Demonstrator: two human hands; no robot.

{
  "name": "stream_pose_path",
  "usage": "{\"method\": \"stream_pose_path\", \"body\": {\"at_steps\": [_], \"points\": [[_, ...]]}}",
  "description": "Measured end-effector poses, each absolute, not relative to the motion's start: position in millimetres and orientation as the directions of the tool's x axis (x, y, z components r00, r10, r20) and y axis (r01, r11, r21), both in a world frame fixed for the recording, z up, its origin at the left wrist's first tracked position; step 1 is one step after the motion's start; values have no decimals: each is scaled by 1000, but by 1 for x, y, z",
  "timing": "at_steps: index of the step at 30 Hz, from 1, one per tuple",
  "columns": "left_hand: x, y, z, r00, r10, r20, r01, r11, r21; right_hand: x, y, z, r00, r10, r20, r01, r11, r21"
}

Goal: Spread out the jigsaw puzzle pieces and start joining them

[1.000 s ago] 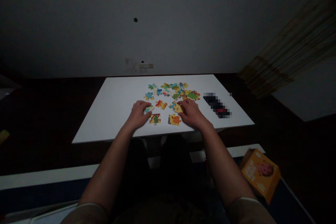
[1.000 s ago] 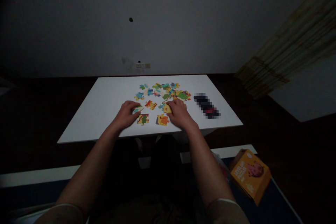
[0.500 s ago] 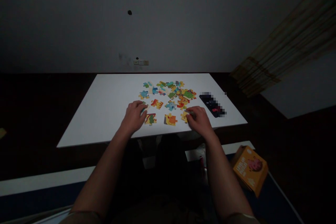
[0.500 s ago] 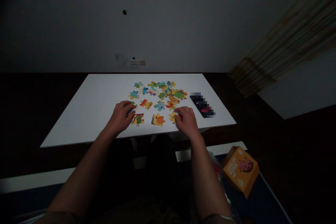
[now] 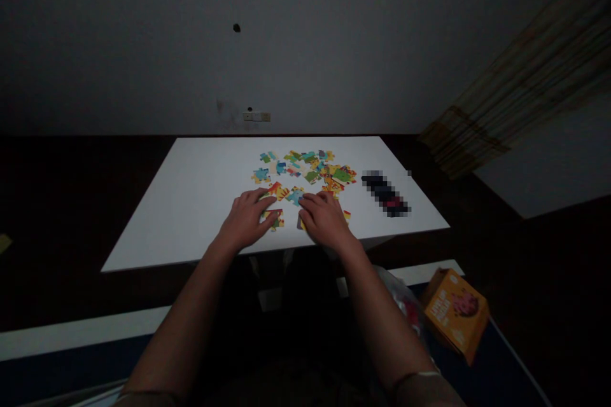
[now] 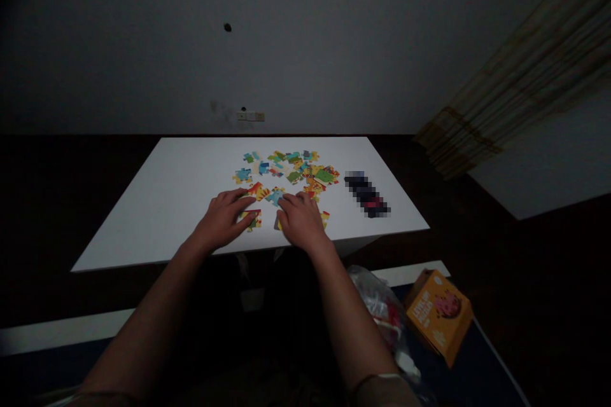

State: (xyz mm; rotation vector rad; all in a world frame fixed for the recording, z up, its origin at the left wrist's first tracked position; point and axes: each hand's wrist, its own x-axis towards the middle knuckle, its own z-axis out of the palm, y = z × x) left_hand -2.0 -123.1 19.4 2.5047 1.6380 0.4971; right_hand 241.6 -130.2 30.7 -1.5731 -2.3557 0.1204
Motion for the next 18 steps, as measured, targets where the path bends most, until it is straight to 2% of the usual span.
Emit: {"method": "stream_pose_path", "body": {"at_steps": [8, 15, 18], "points": [[-4, -120, 18, 372, 911, 179, 883, -407, 234, 294, -91, 23, 1, 955, 298, 974, 67, -217], [-2, -124, 23, 356, 915, 189, 880, -396, 263, 306, -66, 26, -57, 981, 186, 979, 91, -182], [-1, -125, 25, 347, 921, 180, 880, -386, 277, 300, -72, 30, -56, 981, 186, 984, 86, -158]]}}
